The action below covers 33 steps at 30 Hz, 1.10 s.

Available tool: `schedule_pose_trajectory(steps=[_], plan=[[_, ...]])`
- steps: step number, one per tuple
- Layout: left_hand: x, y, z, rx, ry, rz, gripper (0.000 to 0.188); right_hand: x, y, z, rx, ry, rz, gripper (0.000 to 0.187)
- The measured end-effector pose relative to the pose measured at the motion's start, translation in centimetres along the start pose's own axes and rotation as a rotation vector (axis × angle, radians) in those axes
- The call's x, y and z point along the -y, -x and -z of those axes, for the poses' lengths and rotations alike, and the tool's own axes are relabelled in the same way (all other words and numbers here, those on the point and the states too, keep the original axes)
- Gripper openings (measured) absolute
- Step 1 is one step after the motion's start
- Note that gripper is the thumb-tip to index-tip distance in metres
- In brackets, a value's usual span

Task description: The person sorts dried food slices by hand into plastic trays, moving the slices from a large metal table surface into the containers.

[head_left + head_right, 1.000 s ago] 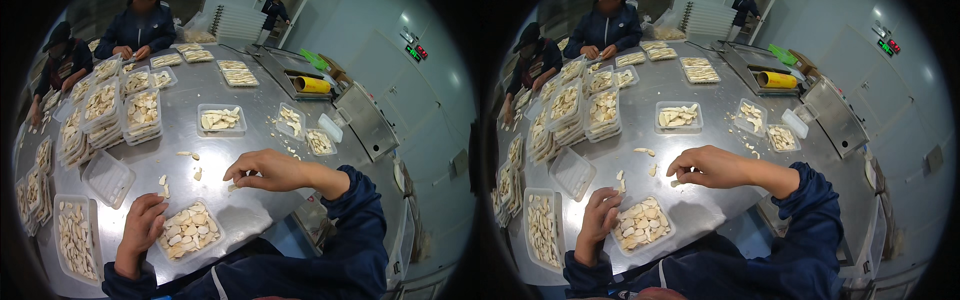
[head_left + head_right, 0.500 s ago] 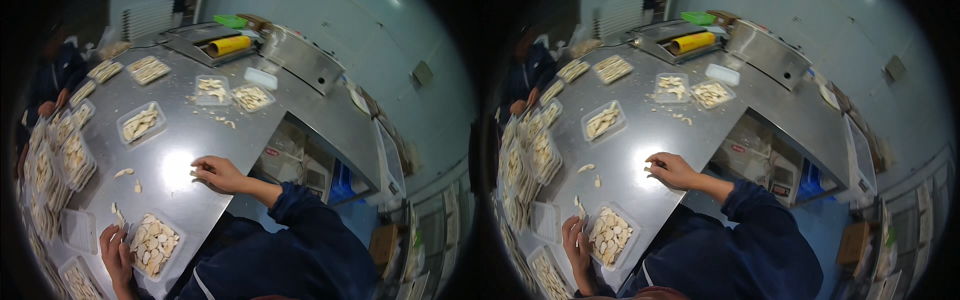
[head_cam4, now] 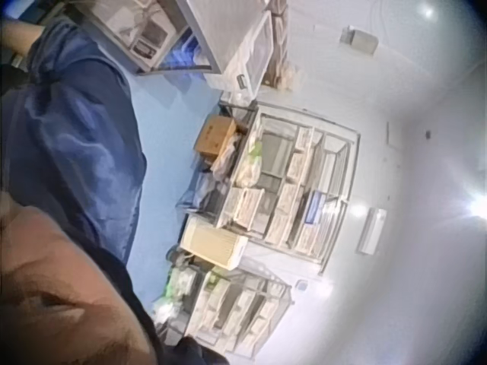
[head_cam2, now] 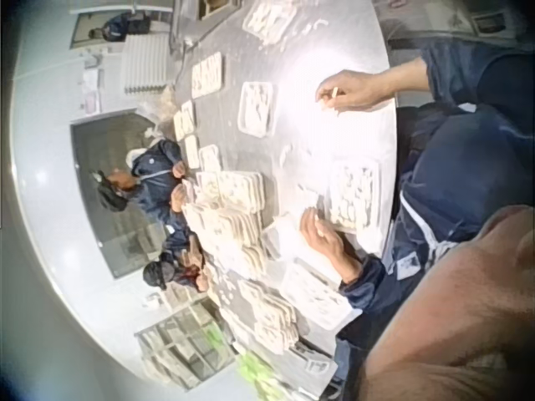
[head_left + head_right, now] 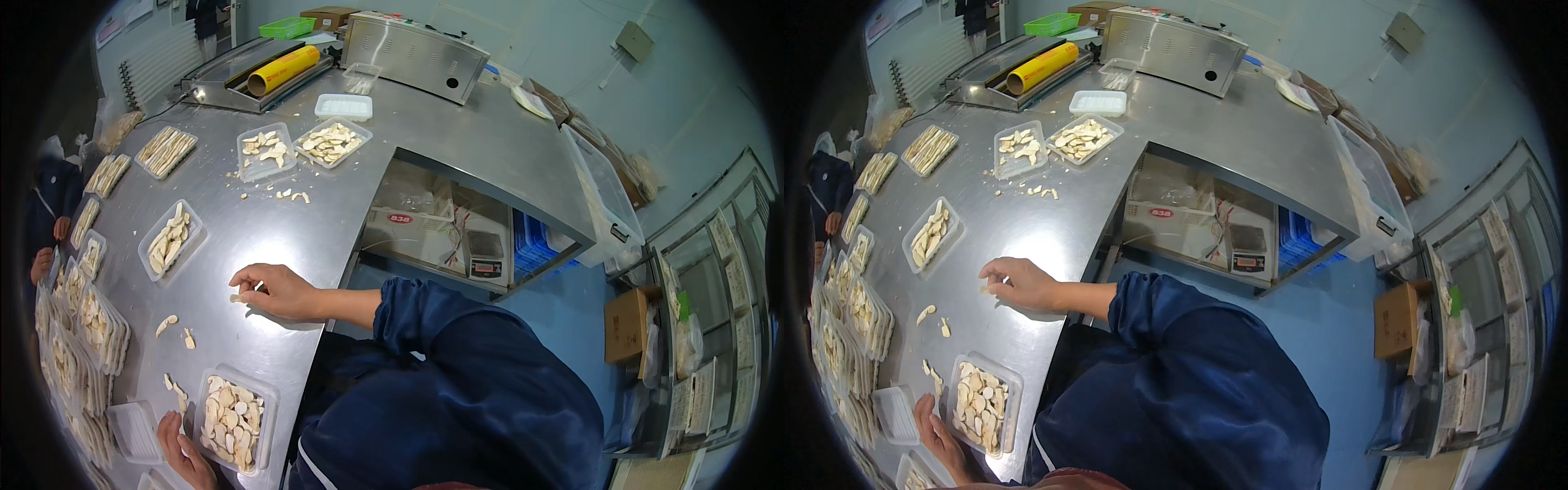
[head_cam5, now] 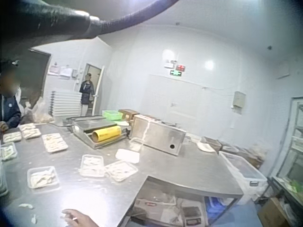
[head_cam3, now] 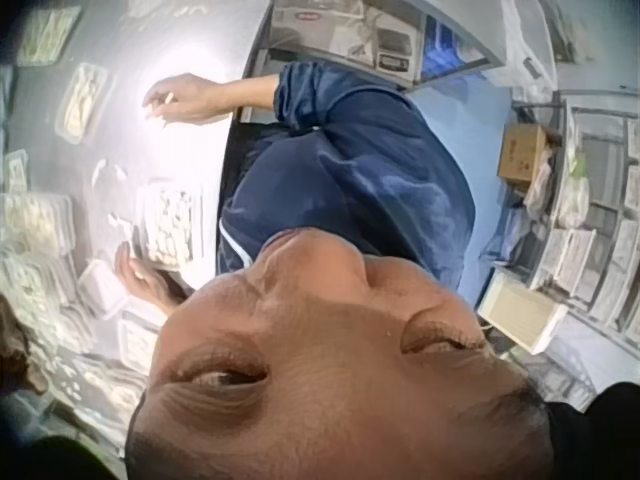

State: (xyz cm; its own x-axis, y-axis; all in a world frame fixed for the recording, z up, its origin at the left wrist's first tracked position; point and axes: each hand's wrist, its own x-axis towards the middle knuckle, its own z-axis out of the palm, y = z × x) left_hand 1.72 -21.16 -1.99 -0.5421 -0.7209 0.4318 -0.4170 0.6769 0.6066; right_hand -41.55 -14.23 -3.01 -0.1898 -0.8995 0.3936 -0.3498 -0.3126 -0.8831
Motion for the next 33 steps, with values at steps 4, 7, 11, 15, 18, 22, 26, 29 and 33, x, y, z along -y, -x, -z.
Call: schedule_pose_trajectory(steps=[4,7,11,15,18,22,26,29,33], plan=[[-0.1,-0.1,-0.4,-0.008,0.017,0.019,0.035,-0.4,0.1,0.4,-0.002,0.077,0.029,0.027],[-0.3,-0.2,-0.6,-0.012,0.025,0.031,0.035,-0.7,0.0,0.7,-0.003,0.099,0.046,0.027],[-2.0,-0.1,0.4,-0.055,0.011,0.024,0.033,-0.7,-1.0,-1.0,0.035,-0.022,-0.021,0.026],[-1.5,-0.4,0.2,-0.077,0.004,-0.042,0.026,0.8,-0.7,-0.9,-0.001,-0.155,-0.229,0.03],[-3.1,-1.6,-0.6,-0.069,-0.032,-0.04,0.023,0.5,-0.5,-0.3,0.0,-0.19,-0.444,0.026],[-3.4,-1.7,0.5,-0.085,-0.044,-0.064,0.022,4.0,-2.4,-1.6,0.181,-0.09,-0.288,0.029],[-3.3,-0.6,0.1,-0.131,0.002,-0.027,0.022,9.1,-3.4,-6.4,0.528,0.079,-0.06,0.026],[-2.8,-0.4,-0.3,-0.146,-0.033,-0.044,0.021,11.7,-3.6,-10.0,0.836,0.177,0.072,0.022],[-3.2,-0.7,-0.4,-0.104,0.052,-0.016,0.023,10.6,-3.1,-12.1,0.92,0.276,0.258,0.02]])
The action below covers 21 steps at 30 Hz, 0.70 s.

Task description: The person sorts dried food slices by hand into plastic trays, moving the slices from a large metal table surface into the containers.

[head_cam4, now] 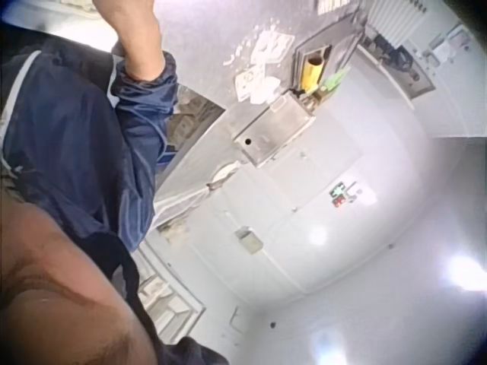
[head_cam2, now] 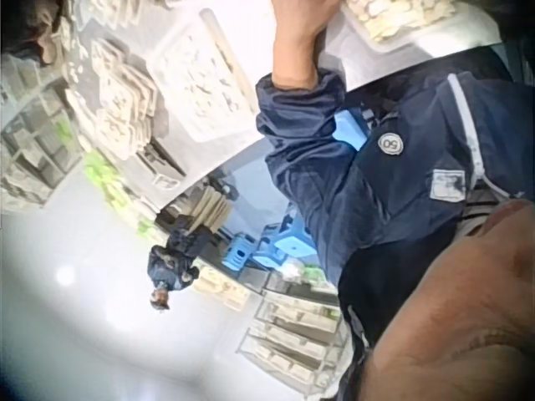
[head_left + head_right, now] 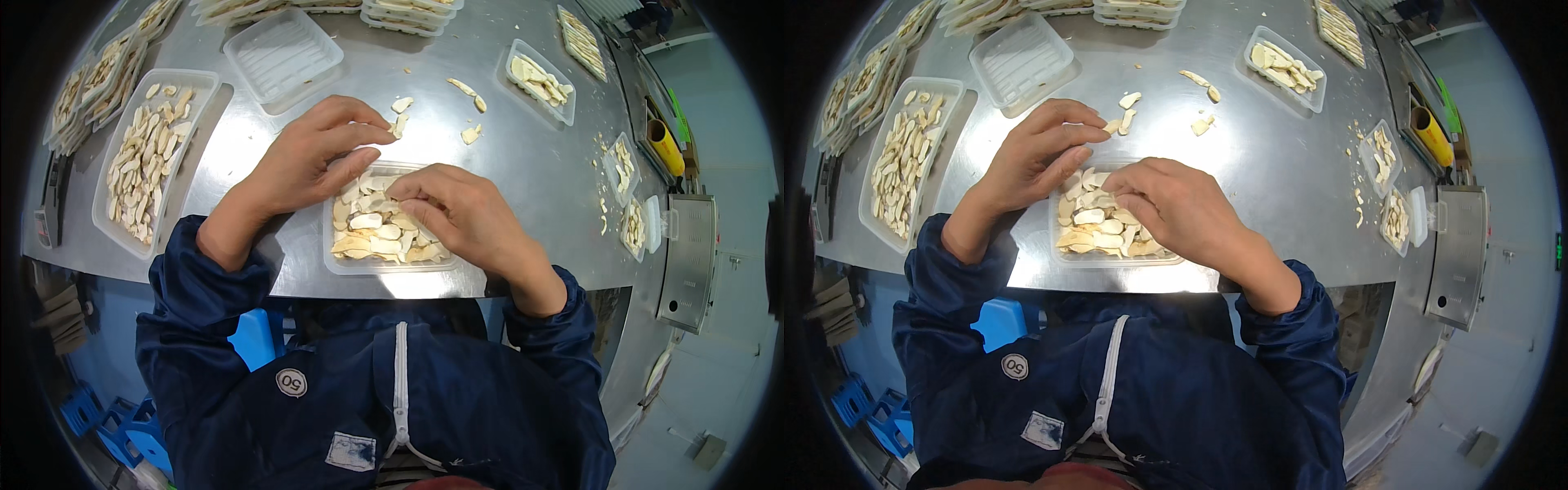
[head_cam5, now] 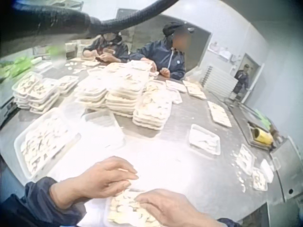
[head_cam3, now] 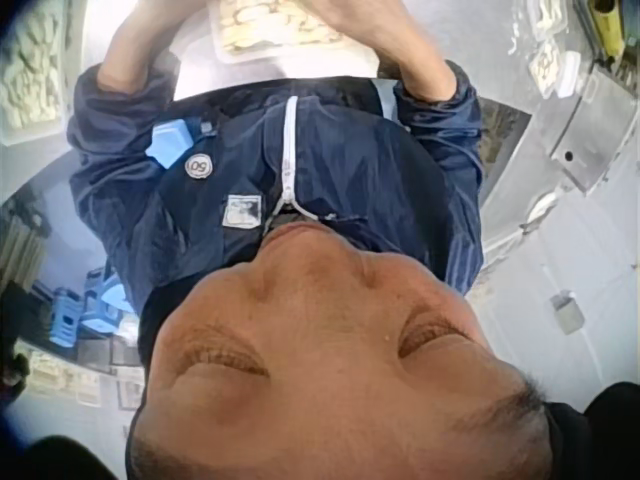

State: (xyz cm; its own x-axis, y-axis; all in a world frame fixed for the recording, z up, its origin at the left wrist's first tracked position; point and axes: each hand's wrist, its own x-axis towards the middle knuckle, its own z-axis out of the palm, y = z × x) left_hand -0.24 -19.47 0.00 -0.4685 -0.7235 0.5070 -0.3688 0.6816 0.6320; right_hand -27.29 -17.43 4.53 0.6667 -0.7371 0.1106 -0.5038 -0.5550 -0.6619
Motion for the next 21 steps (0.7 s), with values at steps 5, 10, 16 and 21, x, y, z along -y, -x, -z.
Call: schedule_pose_trajectory(steps=[5,10,16,21], plan=[[-0.1,-0.1,-0.1,0.005,-0.036,-0.032,0.022,-0.5,-0.4,-0.1,-0.161,0.217,-0.012,0.016],[0.0,0.0,-0.2,0.015,-0.074,-0.045,0.023,-0.2,-0.2,-0.8,-0.08,0.238,0.037,0.012],[0.0,0.1,-0.2,0.051,-0.081,-0.04,0.03,-0.4,-0.4,-1.7,-0.049,0.265,0.045,0.013],[-0.1,0.1,-0.5,0.075,-0.082,-0.103,0.034,-0.3,0.2,-0.9,-0.079,0.242,0.033,0.012]])
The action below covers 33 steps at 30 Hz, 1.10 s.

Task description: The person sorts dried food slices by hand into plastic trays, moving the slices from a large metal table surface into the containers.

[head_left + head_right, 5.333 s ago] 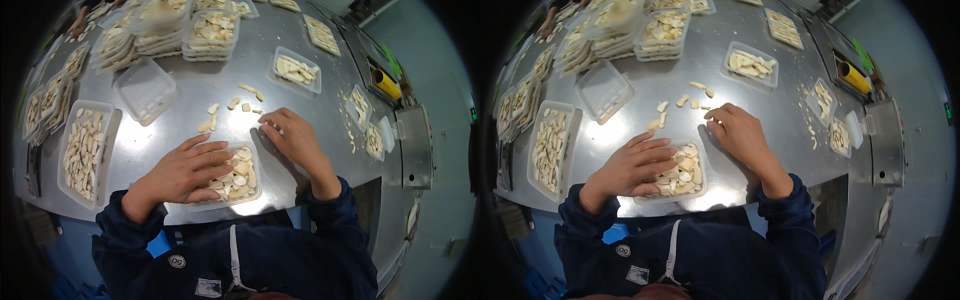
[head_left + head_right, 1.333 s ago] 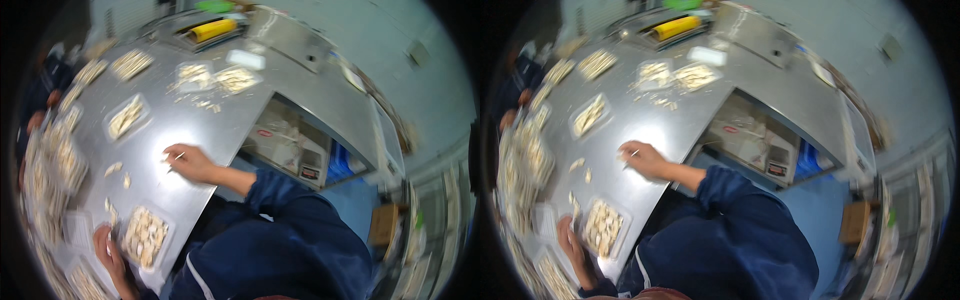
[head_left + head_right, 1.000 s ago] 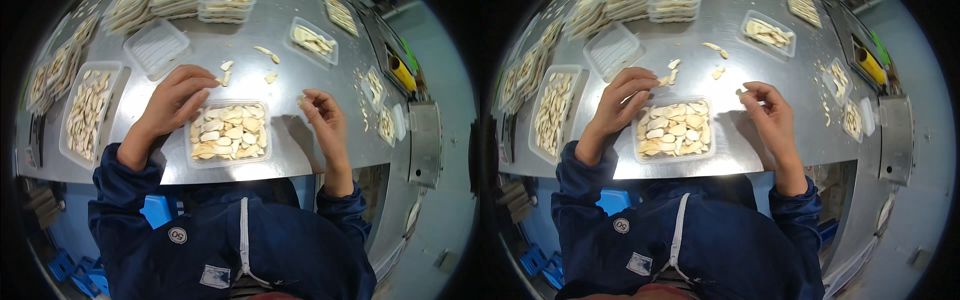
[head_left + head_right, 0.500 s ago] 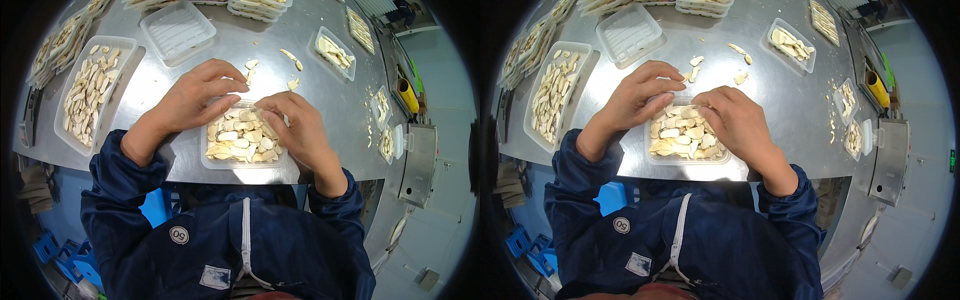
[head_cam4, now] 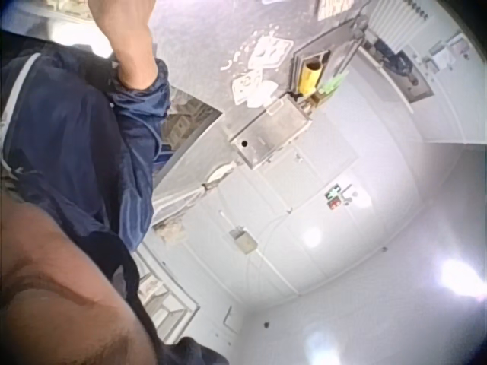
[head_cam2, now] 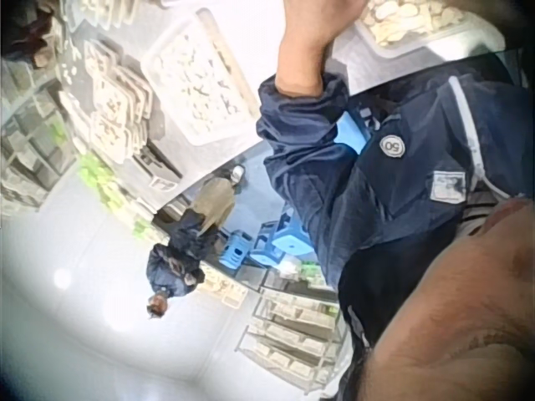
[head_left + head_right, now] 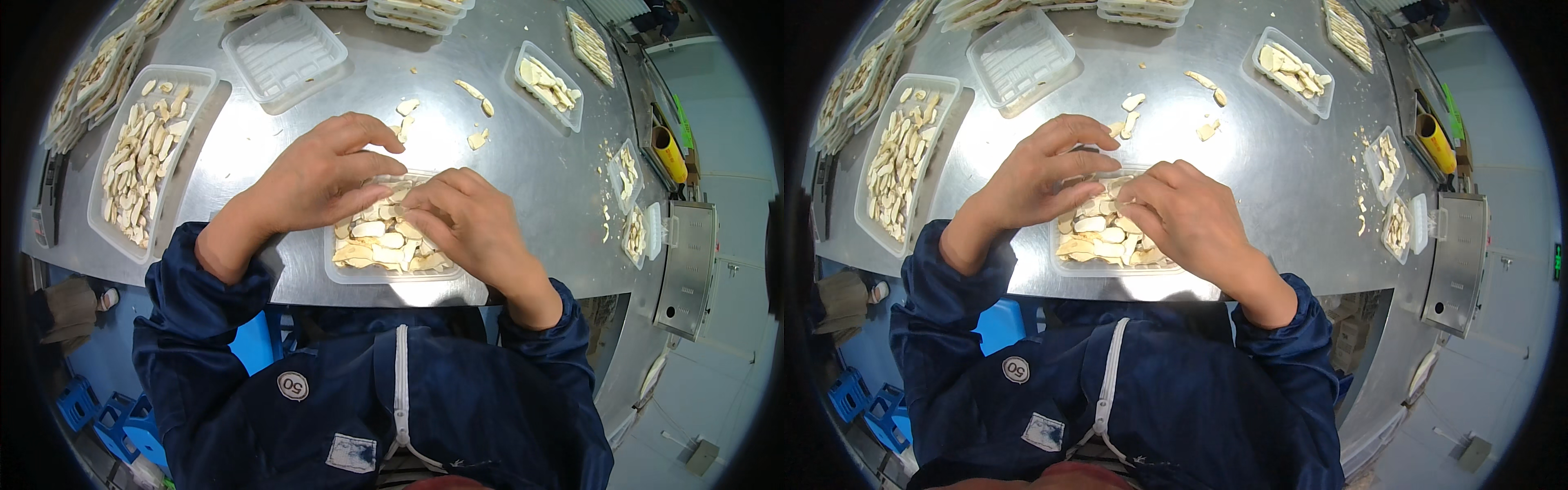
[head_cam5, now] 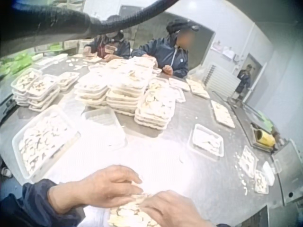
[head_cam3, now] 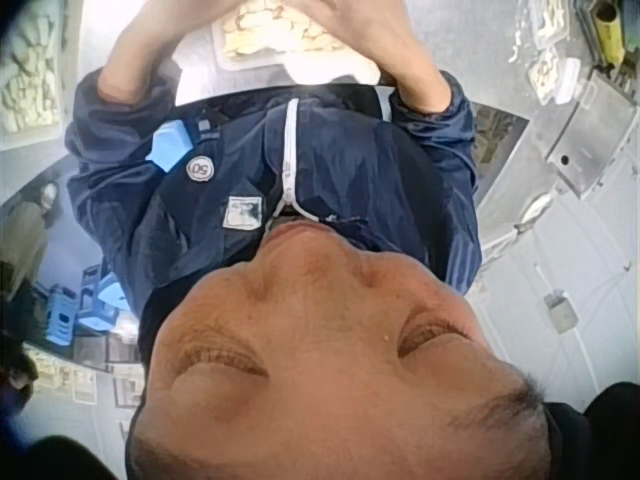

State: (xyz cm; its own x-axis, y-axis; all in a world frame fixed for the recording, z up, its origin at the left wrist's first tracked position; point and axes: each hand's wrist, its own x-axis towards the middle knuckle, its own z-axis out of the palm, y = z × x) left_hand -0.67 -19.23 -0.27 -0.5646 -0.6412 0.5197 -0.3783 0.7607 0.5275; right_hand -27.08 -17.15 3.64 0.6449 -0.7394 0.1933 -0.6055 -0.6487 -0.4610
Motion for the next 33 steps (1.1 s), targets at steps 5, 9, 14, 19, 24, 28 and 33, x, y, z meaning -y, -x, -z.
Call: schedule_pose_trajectory(steps=[5,9,14,19,24,28,33], plan=[[-0.9,-0.2,-0.2,0.06,-0.015,-0.09,0.031,0.0,1.1,0.3,0.016,-0.03,0.016,0.012],[-1.2,-0.1,0.2,0.077,-0.015,-0.052,0.028,-0.5,0.6,1.1,-0.027,-0.035,0.014,0.01],[-0.5,-0.8,0.6,0.026,-0.048,0.005,0.029,-6.3,-1.3,4.5,-0.152,0.172,-0.21,0.012],[0.3,-0.5,1.0,-0.072,-0.028,0.038,0.024,-8.9,-2.2,3.6,-0.136,0.267,-0.14,0.014],[1.0,-0.2,1.0,-0.133,-0.017,0.058,0.02,-8.1,-1.8,3.8,-0.026,0.211,-0.291,0.012],[1.2,-0.1,1.0,-0.107,0.002,0.082,0.022,-5.3,-2.0,4.1,-0.014,0.054,-0.204,0.014],[1.2,0.2,1.2,-0.128,-0.016,0.102,0.022,0.4,-3.4,1.6,0.09,-0.126,0.146,0.013]])
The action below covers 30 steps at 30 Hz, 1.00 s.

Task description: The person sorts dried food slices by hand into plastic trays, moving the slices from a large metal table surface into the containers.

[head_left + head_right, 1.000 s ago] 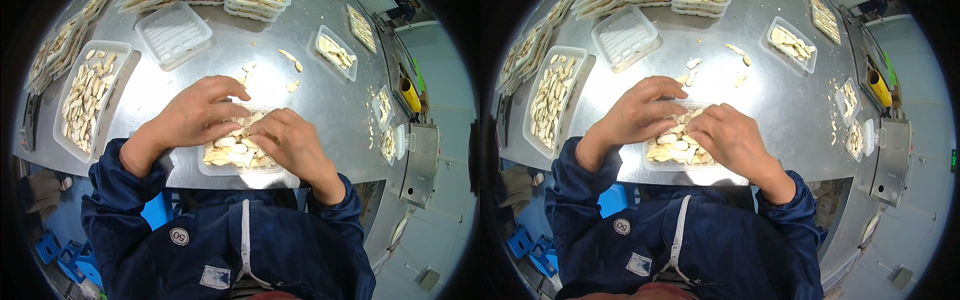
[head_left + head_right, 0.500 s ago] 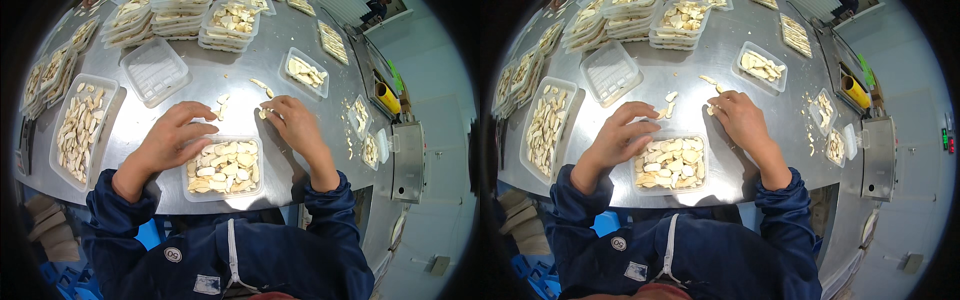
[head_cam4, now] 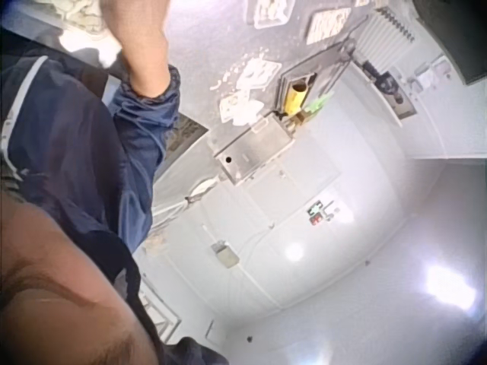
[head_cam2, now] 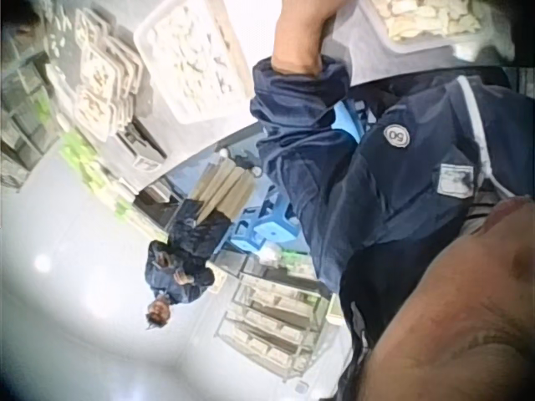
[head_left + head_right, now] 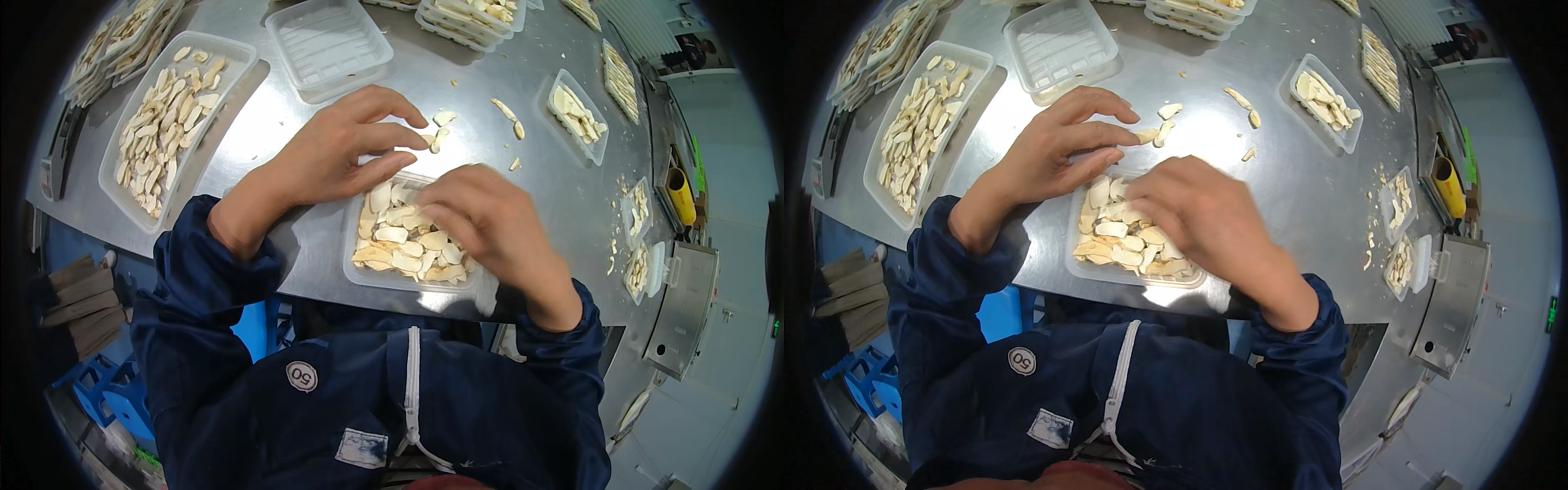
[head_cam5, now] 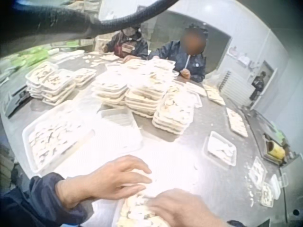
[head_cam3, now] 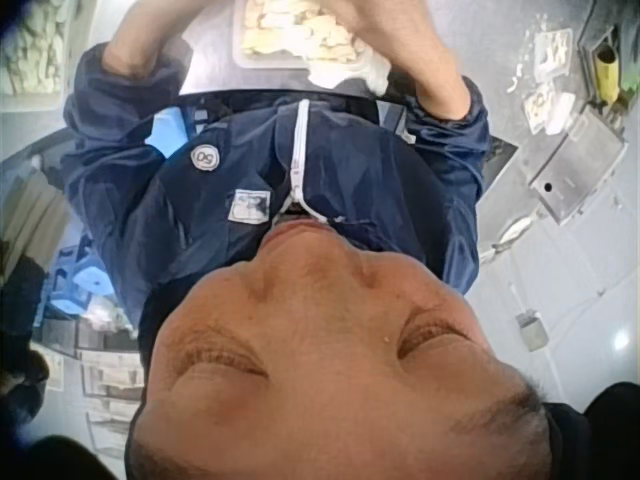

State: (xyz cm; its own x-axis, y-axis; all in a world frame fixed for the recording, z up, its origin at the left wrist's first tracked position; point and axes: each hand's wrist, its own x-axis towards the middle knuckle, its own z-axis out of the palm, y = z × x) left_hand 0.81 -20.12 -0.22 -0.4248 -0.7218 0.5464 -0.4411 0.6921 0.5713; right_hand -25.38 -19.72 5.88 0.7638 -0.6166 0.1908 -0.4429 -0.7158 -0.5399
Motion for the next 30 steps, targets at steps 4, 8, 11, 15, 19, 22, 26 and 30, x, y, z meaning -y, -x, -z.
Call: schedule_pose_trajectory(steps=[4,8,11,15,19,22,26,30], plan=[[0.3,0.1,-0.1,-0.022,-0.023,-0.027,0.022,1.2,-1.1,-2.2,0.043,0.036,0.132,0.013],[0.4,-0.1,-0.3,-0.034,-0.027,-0.048,0.023,0.8,-1.5,-1.6,-0.055,0.173,0.101,0.015],[0.0,-0.2,-0.2,-0.019,-0.018,-0.039,0.024,0.8,-0.5,-1.6,-0.011,0.112,0.119,0.015],[-0.2,-0.1,0.1,-0.006,-0.012,-0.017,0.024,1.3,-0.5,-2.9,0.046,0.117,0.118,0.013],[-0.4,-0.5,0.0,-0.004,0.02,0.015,0.025,-0.5,-0.5,-2.3,-0.092,0.134,0.118,0.011],[-0.4,-0.7,0.0,-0.027,0.025,0.026,0.019,-3.6,-1.2,0.4,-0.154,0.154,-0.148,0.012],[-0.3,-0.5,0.2,-0.031,-0.01,0.016,0.018,-11.9,-1.1,3.0,-0.318,0.361,-0.406,0.024],[-0.1,-0.1,0.5,0.003,0.003,0.061,0.021,-13.5,-0.2,2.8,-0.285,0.346,-0.445,0.02]])
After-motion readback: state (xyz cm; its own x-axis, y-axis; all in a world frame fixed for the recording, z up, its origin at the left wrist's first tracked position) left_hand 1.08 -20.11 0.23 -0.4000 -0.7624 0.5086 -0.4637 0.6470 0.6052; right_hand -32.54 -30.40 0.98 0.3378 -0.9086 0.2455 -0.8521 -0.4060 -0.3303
